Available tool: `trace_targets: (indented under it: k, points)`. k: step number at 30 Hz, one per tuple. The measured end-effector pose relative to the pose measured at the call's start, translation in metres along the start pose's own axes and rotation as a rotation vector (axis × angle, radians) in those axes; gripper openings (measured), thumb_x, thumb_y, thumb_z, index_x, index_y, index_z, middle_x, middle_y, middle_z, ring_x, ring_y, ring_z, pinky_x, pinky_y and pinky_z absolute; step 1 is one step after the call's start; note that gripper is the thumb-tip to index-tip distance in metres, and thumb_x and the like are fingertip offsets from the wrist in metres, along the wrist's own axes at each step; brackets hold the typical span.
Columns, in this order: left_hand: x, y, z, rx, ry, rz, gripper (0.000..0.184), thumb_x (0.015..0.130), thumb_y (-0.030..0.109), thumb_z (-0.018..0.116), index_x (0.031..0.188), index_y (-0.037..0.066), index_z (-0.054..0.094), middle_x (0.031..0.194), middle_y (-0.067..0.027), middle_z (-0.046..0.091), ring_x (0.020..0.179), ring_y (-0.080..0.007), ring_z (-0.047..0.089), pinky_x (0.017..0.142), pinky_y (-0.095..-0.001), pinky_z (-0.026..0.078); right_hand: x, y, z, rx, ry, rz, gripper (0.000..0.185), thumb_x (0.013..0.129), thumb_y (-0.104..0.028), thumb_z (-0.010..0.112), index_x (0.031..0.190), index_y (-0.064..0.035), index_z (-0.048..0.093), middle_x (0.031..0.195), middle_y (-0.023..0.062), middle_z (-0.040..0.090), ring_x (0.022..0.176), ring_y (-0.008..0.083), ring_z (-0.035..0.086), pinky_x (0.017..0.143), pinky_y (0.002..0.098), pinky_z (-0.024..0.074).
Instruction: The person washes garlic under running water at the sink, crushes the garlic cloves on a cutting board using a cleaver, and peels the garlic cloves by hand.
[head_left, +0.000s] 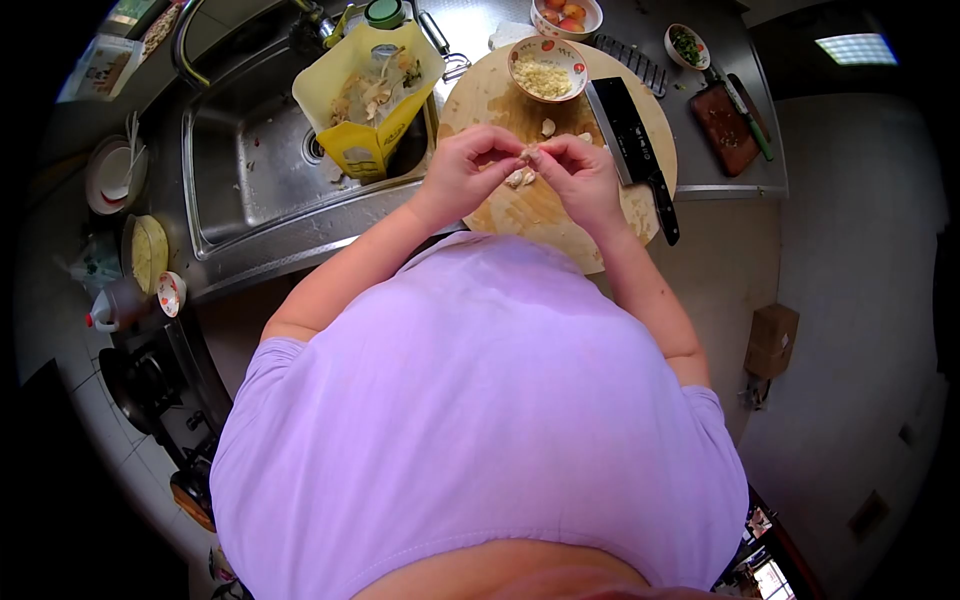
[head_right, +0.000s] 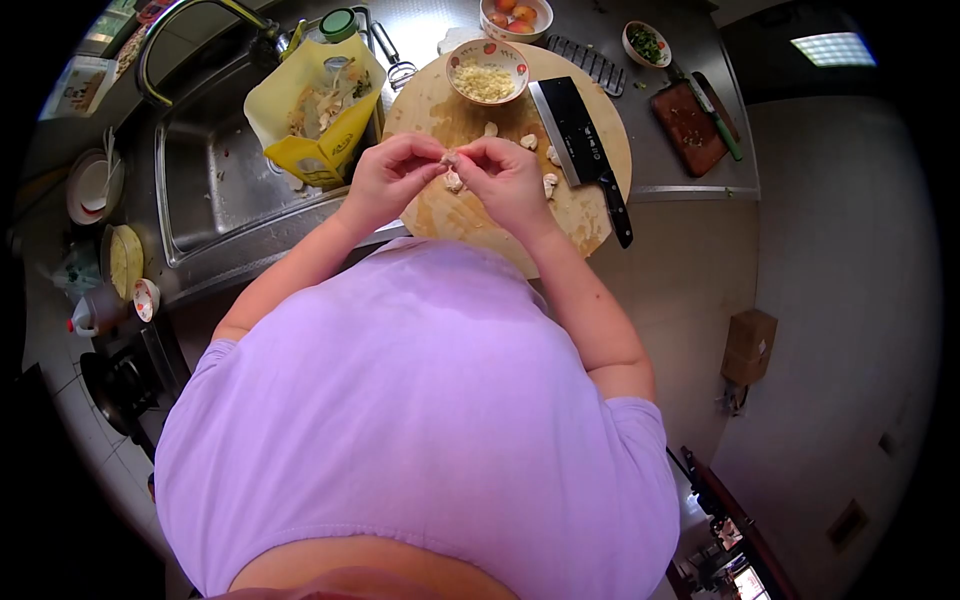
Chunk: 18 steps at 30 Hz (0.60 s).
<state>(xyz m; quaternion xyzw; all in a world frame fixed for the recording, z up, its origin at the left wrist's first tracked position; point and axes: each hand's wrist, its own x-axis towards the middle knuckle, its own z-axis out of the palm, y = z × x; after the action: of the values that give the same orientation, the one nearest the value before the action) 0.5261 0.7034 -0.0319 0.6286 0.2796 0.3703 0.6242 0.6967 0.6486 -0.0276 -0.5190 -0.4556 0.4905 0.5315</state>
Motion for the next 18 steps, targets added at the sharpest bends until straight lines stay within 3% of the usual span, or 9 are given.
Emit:
trace_targets:
  k: [5, 9, 11, 14, 16, 18]
  points:
    - [0.004, 0.006, -0.007, 0.387, -0.035, 0.186, 0.015, 0.079, -0.004, 0.064, 0.093, -0.003, 0.061, 0.091, -0.01, 0.063, 0.084, -0.0167, 0.063, 0.075, -0.0263, 0.053, -0.003, -0.013, 0.002, -0.166, 0.015, -0.073, 0.009, 0.08, -0.005, 0.066, 0.087, 0.0003, 0.065, 0.077, 0.0044, 0.064, 0.066, 0.0065, 0.059, 0.057, 0.0203, 0.0466]
    - [0.01, 0.016, -0.014, 0.45, -0.129, 0.191, 0.015, 0.078, -0.004, 0.065, 0.093, -0.001, 0.062, 0.088, -0.0088, 0.064, 0.084, -0.0178, 0.064, 0.073, -0.0264, 0.053, -0.006, -0.022, 0.005, -0.419, 0.0, -0.186, 0.009, 0.078, -0.006, 0.064, 0.084, 0.0011, 0.065, 0.074, 0.0053, 0.063, 0.063, 0.0078, 0.057, 0.056, 0.0216, 0.0458]
    - [0.013, 0.016, -0.018, 0.5, -0.225, 0.3, 0.014, 0.078, -0.003, 0.065, 0.091, 0.0, 0.063, 0.087, -0.0075, 0.064, 0.084, -0.0181, 0.064, 0.071, -0.0265, 0.053, -0.007, -0.022, 0.005, -0.479, -0.007, -0.235, 0.009, 0.077, -0.006, 0.064, 0.083, 0.0013, 0.065, 0.072, 0.0057, 0.062, 0.061, 0.0082, 0.057, 0.055, 0.0222, 0.0456]
    - [0.014, 0.02, -0.019, 0.373, -0.248, 0.213, 0.012, 0.079, -0.003, 0.064, 0.09, 0.0, 0.062, 0.089, -0.0082, 0.064, 0.084, -0.0174, 0.064, 0.071, -0.0264, 0.052, -0.007, -0.021, 0.006, -0.429, -0.002, -0.192, 0.009, 0.081, -0.006, 0.062, 0.085, 0.0014, 0.064, 0.071, 0.005, 0.061, 0.061, 0.0082, 0.057, 0.055, 0.0217, 0.0457]
    - [0.015, 0.019, -0.018, 0.336, -0.234, 0.245, 0.012, 0.079, -0.003, 0.064, 0.09, -0.001, 0.062, 0.091, -0.0085, 0.064, 0.084, -0.017, 0.064, 0.071, -0.0262, 0.052, -0.005, -0.018, 0.005, 0.087, -0.048, 0.121, 0.009, 0.086, -0.008, 0.058, 0.089, 0.0002, 0.061, 0.07, 0.0035, 0.059, 0.061, 0.0083, 0.056, 0.055, 0.0213, 0.046]
    - [0.015, 0.017, -0.016, 0.297, -0.22, 0.277, 0.012, 0.08, -0.003, 0.063, 0.091, -0.001, 0.062, 0.093, -0.0089, 0.063, 0.084, -0.0165, 0.063, 0.071, -0.0261, 0.053, -0.004, -0.012, 0.004, 0.24, -0.039, 0.173, 0.009, 0.089, -0.009, 0.055, 0.091, -0.0009, 0.059, 0.071, 0.0031, 0.059, 0.061, 0.0083, 0.056, 0.055, 0.021, 0.0464]
